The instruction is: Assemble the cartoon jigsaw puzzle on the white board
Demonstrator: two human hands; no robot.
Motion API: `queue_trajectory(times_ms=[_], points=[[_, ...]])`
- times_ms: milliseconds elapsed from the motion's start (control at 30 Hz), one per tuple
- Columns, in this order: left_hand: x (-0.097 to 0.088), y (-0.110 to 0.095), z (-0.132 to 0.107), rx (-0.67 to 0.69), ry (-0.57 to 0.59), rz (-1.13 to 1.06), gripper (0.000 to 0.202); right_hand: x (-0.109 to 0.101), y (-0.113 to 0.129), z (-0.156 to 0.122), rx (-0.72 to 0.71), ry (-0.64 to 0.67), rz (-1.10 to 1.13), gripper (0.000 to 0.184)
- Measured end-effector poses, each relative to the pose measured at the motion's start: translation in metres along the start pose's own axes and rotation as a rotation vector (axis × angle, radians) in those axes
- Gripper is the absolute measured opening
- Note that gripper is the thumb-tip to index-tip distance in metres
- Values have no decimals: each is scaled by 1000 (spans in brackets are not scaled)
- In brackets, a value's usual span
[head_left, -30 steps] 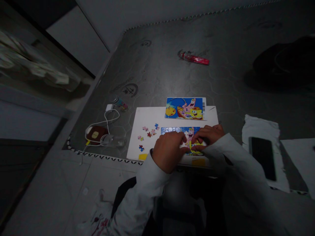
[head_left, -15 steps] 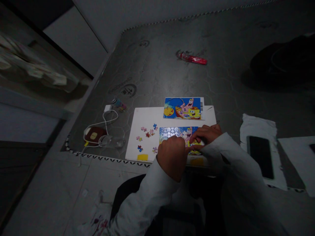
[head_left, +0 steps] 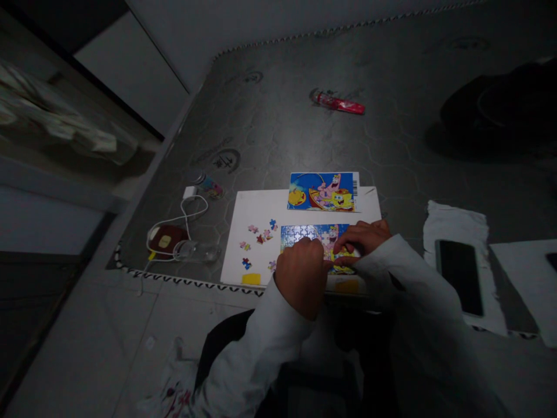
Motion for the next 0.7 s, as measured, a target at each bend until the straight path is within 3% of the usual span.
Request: queue_trajectory(times_ms=[333,500,700], points=[[9,0,-2,-33,-5,-27,24,8,-2,6,68,-8,18,14],[14,7,-4,-95,-87,-213,20,25,-2,20,207,9,-18,11],[28,14,-9,-227,-162,-479,14,20,5,19,186,-34,77,13]])
Point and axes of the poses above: each hand's wrist, its own z-axis towards the middle knuckle, its own x-axis out of the palm, y = z × x, the point moved 1 cm from there along z, towards the middle knuckle, and after that the axes turned 8 degrees about -z, right-handed, at the moved point
